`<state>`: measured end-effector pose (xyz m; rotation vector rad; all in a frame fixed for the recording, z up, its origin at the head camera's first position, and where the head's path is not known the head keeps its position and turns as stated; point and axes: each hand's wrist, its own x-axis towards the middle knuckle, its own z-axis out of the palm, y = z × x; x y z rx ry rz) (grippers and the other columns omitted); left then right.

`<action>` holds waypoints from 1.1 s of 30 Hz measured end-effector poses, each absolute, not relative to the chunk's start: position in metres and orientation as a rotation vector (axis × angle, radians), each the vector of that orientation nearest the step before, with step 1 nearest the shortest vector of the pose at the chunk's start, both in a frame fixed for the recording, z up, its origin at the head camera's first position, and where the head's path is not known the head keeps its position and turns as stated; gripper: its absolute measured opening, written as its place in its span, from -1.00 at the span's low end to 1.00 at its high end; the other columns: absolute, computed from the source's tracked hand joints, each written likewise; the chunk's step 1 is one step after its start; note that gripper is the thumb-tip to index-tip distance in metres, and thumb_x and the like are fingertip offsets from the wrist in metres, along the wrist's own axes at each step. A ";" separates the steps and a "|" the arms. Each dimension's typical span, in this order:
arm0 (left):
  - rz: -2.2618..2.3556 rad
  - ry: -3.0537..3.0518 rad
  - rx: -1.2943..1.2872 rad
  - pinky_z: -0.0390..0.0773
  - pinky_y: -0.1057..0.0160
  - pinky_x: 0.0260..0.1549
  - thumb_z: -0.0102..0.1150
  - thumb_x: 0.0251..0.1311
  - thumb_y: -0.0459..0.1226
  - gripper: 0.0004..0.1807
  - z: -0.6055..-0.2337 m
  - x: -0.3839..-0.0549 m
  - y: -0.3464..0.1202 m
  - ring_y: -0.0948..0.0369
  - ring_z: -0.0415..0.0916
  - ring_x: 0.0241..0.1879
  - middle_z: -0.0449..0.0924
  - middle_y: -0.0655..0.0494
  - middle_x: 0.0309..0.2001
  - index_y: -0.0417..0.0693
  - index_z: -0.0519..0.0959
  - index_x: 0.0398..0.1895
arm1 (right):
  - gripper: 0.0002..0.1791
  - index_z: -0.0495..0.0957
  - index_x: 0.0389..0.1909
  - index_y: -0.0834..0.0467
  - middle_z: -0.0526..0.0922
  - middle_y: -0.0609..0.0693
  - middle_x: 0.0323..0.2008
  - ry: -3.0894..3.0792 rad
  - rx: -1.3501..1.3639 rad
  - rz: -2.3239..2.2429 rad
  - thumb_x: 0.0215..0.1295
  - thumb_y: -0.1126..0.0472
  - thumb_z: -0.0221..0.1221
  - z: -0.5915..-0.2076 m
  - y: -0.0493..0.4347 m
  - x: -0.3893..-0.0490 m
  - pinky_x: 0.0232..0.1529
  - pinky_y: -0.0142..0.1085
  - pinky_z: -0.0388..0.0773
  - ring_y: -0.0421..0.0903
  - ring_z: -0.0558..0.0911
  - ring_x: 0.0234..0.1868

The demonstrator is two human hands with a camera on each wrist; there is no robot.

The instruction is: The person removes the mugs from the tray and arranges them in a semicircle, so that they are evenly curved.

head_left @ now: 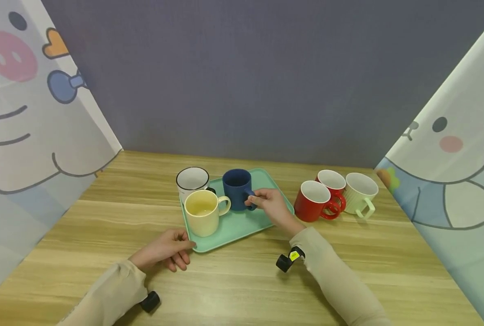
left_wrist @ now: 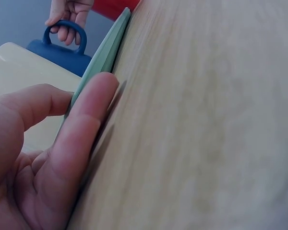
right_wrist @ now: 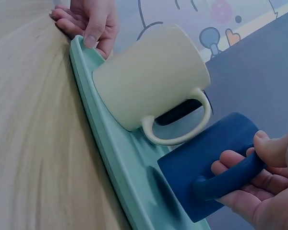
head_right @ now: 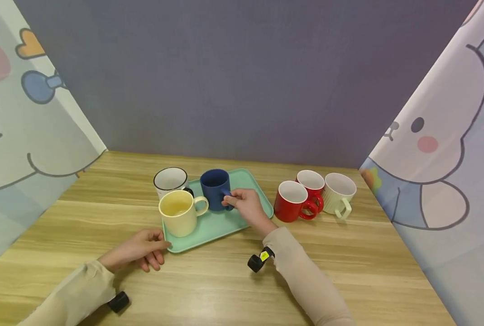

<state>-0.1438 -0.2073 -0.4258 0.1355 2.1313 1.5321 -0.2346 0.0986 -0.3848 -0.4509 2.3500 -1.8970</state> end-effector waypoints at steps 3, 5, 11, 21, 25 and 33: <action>1.530 2.130 0.141 0.57 0.35 -0.73 0.11 0.40 -0.19 -0.75 -0.426 -0.142 -0.207 0.21 0.65 -0.61 0.65 -0.01 -0.54 -0.21 0.40 -0.31 | -0.80 0.63 -0.19 0.46 0.76 0.16 -0.35 2.308 -0.454 -1.912 0.39 0.35 0.18 -0.381 0.104 -0.233 0.03 -0.11 0.63 0.01 0.69 -0.10; 1.527 2.133 0.139 0.57 0.35 -0.73 0.10 0.41 -0.20 -0.75 -0.426 -0.142 -0.207 0.21 0.65 -0.61 0.64 -0.01 -0.55 -0.21 0.40 -0.31 | -0.79 0.61 -0.17 0.50 0.75 0.17 -0.35 2.267 -0.444 -1.950 0.40 0.37 0.17 -0.377 0.108 -0.232 0.05 -0.08 0.62 0.00 0.70 -0.12; 1.521 2.141 0.140 0.57 0.35 -0.73 0.10 0.42 -0.18 -0.75 -0.427 -0.144 -0.208 0.21 0.64 -0.61 0.64 -0.01 -0.54 -0.20 0.40 -0.32 | -0.78 0.58 -0.18 0.53 0.76 0.09 -0.39 2.244 -0.385 -2.011 0.40 0.37 0.16 -0.359 0.121 -0.230 0.08 -0.04 0.60 -0.05 0.68 -0.09; 1.527 2.131 0.135 0.58 0.35 -0.70 0.12 0.39 -0.16 -0.72 -0.427 -0.147 -0.211 0.21 0.65 -0.59 0.65 -0.02 -0.53 -0.22 0.40 -0.32 | -0.73 0.59 -0.12 0.52 0.76 -0.05 -0.39 2.389 -0.397 -2.052 0.41 0.32 0.18 -0.332 0.148 -0.231 -0.06 -0.36 0.60 -0.22 0.69 -0.20; 1.525 2.131 0.145 0.58 0.35 -0.70 0.13 0.39 -0.16 -0.72 -0.427 -0.147 -0.211 0.20 0.66 -0.59 0.65 -0.02 -0.54 -0.22 0.41 -0.32 | -0.71 0.55 -0.07 0.58 0.75 -0.14 -0.44 2.399 -0.404 -2.100 0.41 0.36 0.17 -0.327 0.162 -0.232 -0.08 -0.38 0.63 -0.24 0.71 -0.27; 1.527 2.128 0.139 0.58 0.35 -0.70 0.12 0.39 -0.17 -0.73 -0.427 -0.146 -0.209 0.20 0.66 -0.59 0.65 -0.01 -0.53 -0.21 0.41 -0.32 | -0.70 0.51 -0.10 0.65 0.75 -0.18 -0.46 2.417 -0.462 -2.218 0.40 0.40 0.15 -0.316 0.191 -0.225 -0.14 -0.43 0.63 -0.24 0.73 -0.32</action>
